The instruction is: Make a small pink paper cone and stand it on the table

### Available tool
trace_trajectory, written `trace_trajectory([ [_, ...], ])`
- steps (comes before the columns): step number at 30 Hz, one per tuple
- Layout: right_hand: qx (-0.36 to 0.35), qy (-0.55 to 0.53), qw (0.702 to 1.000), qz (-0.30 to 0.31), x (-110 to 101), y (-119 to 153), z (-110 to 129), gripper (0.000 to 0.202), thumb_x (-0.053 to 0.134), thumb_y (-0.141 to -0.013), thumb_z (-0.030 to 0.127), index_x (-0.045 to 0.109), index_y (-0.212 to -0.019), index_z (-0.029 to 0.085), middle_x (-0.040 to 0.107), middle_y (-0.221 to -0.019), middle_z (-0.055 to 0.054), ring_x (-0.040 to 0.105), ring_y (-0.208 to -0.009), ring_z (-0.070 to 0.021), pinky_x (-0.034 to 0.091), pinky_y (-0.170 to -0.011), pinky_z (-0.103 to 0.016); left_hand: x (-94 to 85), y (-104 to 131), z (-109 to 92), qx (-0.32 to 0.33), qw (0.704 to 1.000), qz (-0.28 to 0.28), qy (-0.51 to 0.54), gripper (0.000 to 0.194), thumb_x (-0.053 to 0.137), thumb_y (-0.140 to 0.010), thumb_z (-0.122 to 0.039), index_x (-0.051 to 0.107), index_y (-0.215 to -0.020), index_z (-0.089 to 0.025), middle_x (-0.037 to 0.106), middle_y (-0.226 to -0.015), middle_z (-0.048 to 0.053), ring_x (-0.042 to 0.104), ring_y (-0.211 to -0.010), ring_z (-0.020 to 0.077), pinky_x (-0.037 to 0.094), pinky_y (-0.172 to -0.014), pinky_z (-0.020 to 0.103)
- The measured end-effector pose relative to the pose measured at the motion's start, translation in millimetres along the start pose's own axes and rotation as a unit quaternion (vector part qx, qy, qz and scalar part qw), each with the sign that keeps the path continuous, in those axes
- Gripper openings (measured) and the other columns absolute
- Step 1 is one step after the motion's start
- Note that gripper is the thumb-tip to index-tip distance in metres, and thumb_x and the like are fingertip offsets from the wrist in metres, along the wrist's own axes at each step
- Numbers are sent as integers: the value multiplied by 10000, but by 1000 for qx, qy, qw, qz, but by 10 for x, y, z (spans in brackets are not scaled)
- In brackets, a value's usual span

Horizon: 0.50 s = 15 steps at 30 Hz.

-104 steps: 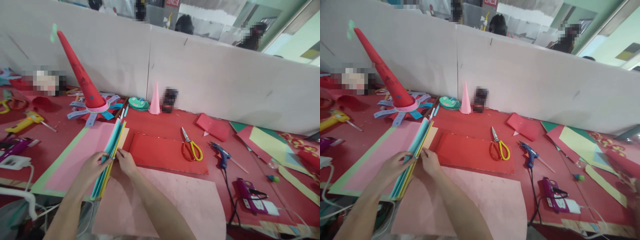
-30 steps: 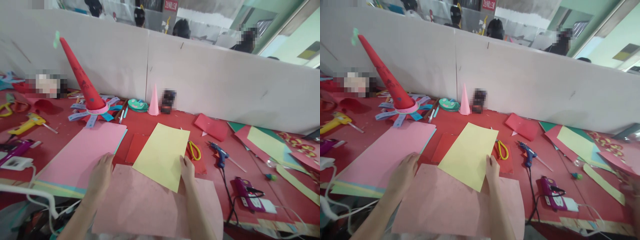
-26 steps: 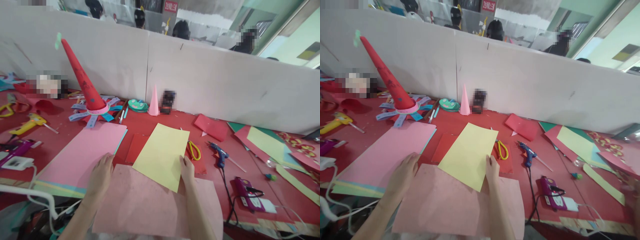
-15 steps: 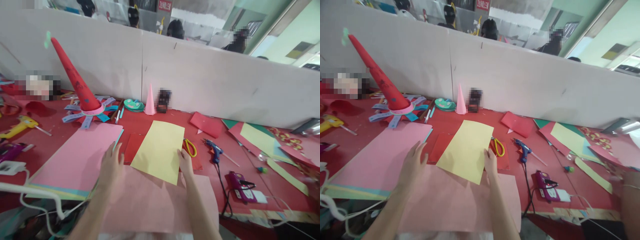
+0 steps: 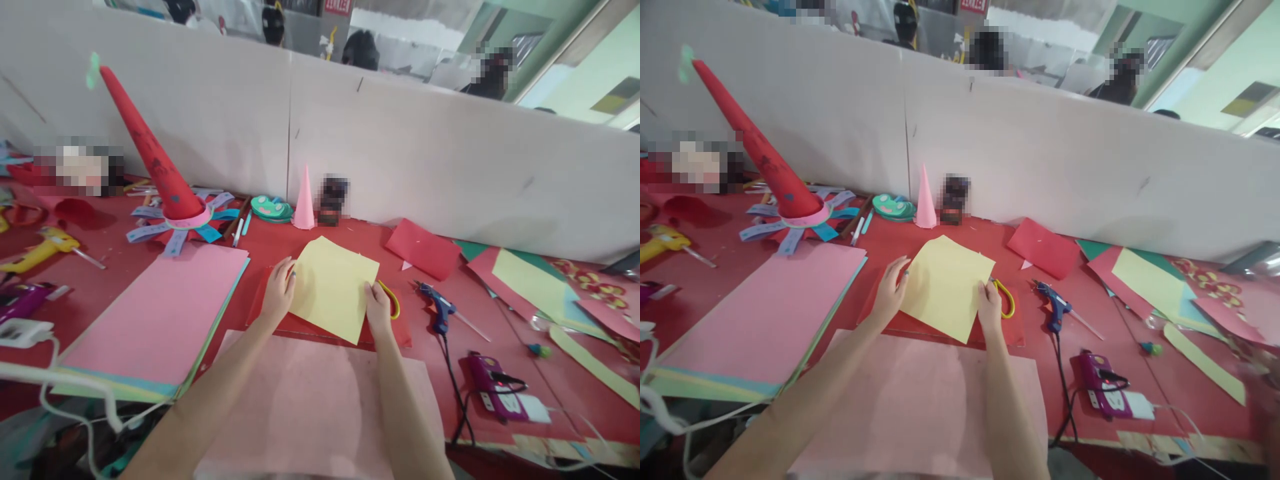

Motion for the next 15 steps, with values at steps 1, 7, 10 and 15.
trace_trajectory([
  [1,7,-9,1000,2,-5,-6,-14,367,584,-699,564,510,-648,209,517,-589,23,456,-571,-131,377,-522,-242,-5,8,41,-16,1000,4,16,336,381,-897,-281,535,-1170,-160,556,-1264,138,483,-1223,217,369,-1045,406],
  [7,74,-87,993,-21,-58,10,65,344,683,-628,520,543,-637,206,563,-584,33,496,-537,-120,416,-517,-236,-99,-34,47,-101,990,44,84,346,354,-876,-229,559,-1153,-196,608,-1213,84,552,-1144,191,412,-998,370],
  [10,116,-145,982,-22,-95,58,131,308,727,-602,468,593,-696,207,640,-668,20,568,-586,-137,461,-553,-247,-138,-76,30,-127,986,61,94,356,358,-857,-212,595,-1123,-211,624,-1206,56,530,-1178,200,389,-1024,380],
  [15,174,-195,965,9,-76,91,136,343,768,-557,429,663,-800,211,688,-696,4,646,-662,-187,509,-584,-278,-101,-88,80,-155,965,88,191,375,419,-796,-182,623,-1110,-199,652,-1163,59,577,-1113,217,426,-991,394],
])
Point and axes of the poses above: each hand's wrist, its own y-axis away from the middle knuckle, its own x-axis out of the palm, z = x × y, the point moved 2 cm from there along -y, towards the middle knuckle
